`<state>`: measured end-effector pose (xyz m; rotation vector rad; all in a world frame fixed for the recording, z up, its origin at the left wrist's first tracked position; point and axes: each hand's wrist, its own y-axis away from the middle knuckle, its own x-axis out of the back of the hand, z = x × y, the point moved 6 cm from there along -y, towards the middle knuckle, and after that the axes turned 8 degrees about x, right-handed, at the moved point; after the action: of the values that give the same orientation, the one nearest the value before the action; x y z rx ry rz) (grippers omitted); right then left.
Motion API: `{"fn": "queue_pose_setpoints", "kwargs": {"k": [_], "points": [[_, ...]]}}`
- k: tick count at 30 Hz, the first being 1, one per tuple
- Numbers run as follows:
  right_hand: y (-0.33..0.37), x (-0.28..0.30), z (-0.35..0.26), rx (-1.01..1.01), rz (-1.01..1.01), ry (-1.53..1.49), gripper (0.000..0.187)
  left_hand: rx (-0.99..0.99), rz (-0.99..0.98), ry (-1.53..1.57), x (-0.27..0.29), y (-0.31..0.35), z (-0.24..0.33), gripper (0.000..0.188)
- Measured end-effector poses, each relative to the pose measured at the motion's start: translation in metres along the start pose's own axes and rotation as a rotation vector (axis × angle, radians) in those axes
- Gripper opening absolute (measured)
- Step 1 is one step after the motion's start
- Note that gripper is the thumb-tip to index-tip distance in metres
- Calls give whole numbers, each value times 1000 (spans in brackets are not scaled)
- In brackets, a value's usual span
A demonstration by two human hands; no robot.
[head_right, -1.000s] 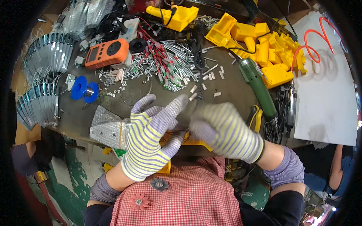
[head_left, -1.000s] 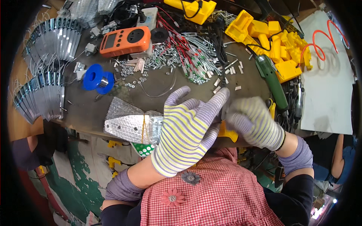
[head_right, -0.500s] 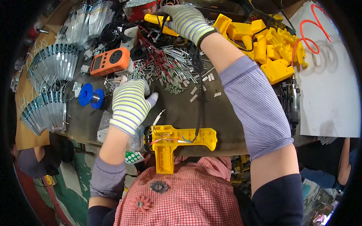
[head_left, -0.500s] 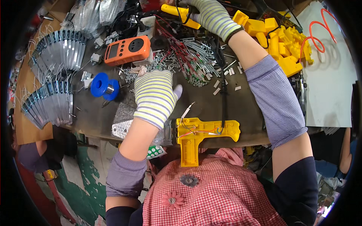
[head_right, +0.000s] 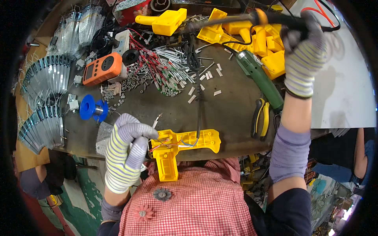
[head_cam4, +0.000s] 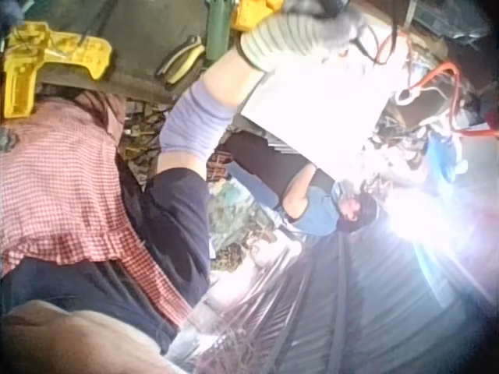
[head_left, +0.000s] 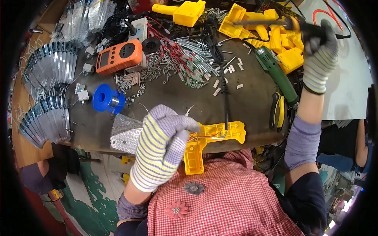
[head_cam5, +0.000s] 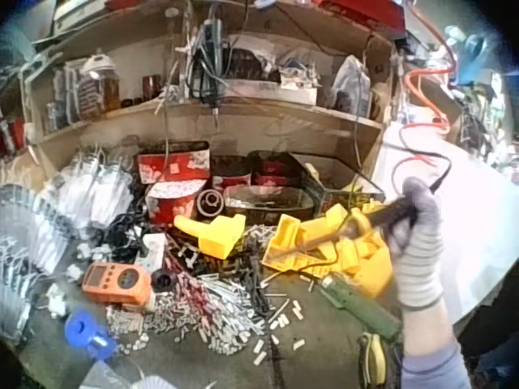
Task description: Assembling the internal components of a yellow handheld electronic device, including soldering wires and fitting parts into the housing.
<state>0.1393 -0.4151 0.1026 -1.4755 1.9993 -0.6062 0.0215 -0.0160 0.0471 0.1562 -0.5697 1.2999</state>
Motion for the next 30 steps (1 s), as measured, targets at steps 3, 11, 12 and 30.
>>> {"fn": "queue_pose_setpoints", "kwargs": {"k": [3, 11, 12, 30], "points": [[46, -1, 0, -20, 442, 127, 31, -45, 23, -35, -10, -2, 1, 12], [115, -58, 30, -539, 195, -370, 30, -41, 9, -39, -21, -5, -1, 13], [122, -55, 33, -554, 247, -297, 30, -32, -4, -37, -20, -7, -1, 13], [127, -50, 39, -526, 226, -284, 28, -18, -1, -31, -22, -10, -7, 13]]}}
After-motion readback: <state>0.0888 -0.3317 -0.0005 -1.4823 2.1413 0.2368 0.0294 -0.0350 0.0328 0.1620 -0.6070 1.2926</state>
